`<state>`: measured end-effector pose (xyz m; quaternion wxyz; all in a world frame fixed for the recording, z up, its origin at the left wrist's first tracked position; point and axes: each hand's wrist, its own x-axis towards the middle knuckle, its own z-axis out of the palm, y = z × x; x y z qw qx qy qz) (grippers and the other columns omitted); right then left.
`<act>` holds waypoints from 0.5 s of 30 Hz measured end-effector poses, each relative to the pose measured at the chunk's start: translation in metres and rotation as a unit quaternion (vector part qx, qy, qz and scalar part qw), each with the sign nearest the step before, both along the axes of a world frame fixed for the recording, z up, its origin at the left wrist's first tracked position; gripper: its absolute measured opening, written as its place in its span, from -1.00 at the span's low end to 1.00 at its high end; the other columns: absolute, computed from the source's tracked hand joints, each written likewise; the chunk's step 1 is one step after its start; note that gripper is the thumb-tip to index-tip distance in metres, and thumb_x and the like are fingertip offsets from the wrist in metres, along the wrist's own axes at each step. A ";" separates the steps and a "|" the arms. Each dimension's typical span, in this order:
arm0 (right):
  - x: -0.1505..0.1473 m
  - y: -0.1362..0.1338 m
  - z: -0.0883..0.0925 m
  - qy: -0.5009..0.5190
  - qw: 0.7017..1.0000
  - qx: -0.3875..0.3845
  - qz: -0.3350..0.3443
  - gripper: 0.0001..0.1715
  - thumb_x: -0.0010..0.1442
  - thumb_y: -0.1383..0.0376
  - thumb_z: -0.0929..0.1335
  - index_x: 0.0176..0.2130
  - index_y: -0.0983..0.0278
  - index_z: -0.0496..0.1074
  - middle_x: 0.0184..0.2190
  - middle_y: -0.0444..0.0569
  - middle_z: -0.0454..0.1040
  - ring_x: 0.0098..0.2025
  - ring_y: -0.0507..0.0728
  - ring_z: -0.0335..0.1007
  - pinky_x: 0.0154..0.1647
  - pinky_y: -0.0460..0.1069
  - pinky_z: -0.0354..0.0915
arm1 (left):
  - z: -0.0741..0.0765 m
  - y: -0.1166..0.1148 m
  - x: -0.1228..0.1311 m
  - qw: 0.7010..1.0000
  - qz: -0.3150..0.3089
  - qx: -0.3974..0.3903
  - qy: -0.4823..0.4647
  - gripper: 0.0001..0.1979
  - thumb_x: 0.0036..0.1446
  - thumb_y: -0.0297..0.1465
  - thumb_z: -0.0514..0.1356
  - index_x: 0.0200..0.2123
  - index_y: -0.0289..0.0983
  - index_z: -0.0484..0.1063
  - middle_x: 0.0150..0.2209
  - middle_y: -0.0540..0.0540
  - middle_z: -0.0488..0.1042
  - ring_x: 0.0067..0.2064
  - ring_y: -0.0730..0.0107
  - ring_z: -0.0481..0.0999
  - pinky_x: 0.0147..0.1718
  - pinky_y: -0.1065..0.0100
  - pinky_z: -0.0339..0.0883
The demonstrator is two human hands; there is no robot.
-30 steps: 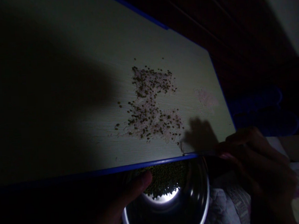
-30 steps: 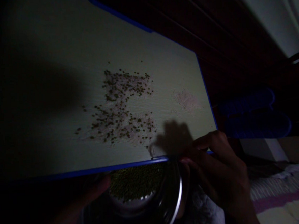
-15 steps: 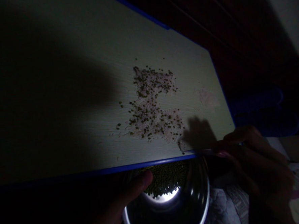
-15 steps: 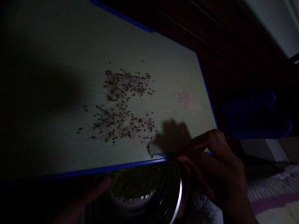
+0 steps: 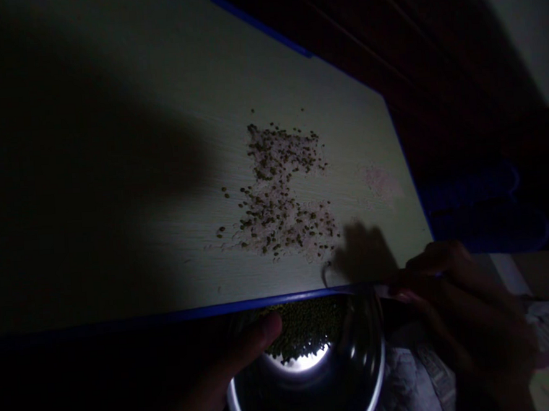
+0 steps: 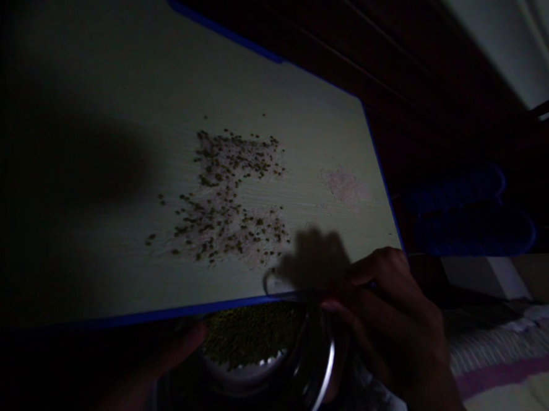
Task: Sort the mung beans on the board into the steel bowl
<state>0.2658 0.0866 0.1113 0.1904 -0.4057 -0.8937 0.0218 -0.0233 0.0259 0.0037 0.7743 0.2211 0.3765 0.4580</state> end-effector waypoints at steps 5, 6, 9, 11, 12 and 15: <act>-0.005 -0.003 -0.006 -0.019 0.999 0.012 -0.049 -0.91 0.48 0.35 0.46 -0.07 0.15 0.61 -0.27 -0.12 0.54 -0.24 0.05 0.48 -0.22 0.00 0.38 | -0.008 0.000 0.003 1.000 -0.011 0.012 -0.021 -0.46 0.40 -0.21 0.42 0.37 -0.14 0.50 0.47 -0.28 0.42 0.42 -0.12 0.49 0.41 -0.26 0.47; -0.004 -0.003 -0.007 -0.023 0.997 0.020 -0.065 -0.92 0.48 0.32 0.47 -0.06 0.14 0.62 -0.26 -0.12 0.54 -0.24 0.05 0.48 -0.22 0.01 0.38 | -0.009 0.000 0.003 1.000 -0.013 0.014 -0.024 -0.46 0.40 -0.21 0.42 0.37 -0.14 0.50 0.46 -0.29 0.43 0.41 -0.11 0.50 0.40 -0.26 0.48; -0.001 0.000 -0.010 -0.042 0.994 0.046 -0.095 -0.93 0.49 0.26 0.47 -0.04 0.12 0.63 -0.22 -0.11 0.56 -0.26 0.05 0.50 -0.24 0.03 0.36 | -0.008 0.001 0.002 0.999 -0.021 0.019 -0.026 -0.46 0.40 -0.21 0.42 0.38 -0.13 0.49 0.44 -0.30 0.44 0.37 -0.09 0.54 0.35 -0.22 0.54; 0.001 0.003 -0.012 -0.043 0.992 0.063 -0.104 -0.95 0.49 0.26 0.48 -0.07 0.13 0.63 -0.22 -0.10 0.56 -0.26 0.06 0.51 -0.26 0.04 0.34 | -0.007 0.001 0.000 0.999 -0.024 0.018 -0.023 -0.44 0.39 -0.22 0.43 0.39 -0.13 0.48 0.43 -0.30 0.45 0.36 -0.09 0.55 0.33 -0.22 0.56; 0.001 0.005 -0.013 -0.041 0.991 0.068 -0.112 -0.95 0.48 0.26 0.48 -0.08 0.14 0.63 -0.22 -0.09 0.57 -0.26 0.08 0.52 -0.26 0.05 0.34 | -0.006 0.001 0.000 0.999 -0.024 0.018 -0.021 -0.44 0.39 -0.21 0.43 0.39 -0.13 0.48 0.43 -0.30 0.45 0.35 -0.09 0.55 0.33 -0.21 0.56; 0.004 0.011 -0.015 -0.037 0.986 0.082 -0.138 -0.93 0.49 0.27 0.47 -0.08 0.14 0.64 -0.23 -0.09 0.60 -0.24 0.11 0.53 -0.24 0.07 0.33 | -0.003 0.001 -0.002 0.999 -0.027 0.014 -0.019 -0.47 0.40 -0.21 0.42 0.37 -0.14 0.50 0.42 -0.29 0.46 0.34 -0.06 0.56 0.33 -0.19 0.56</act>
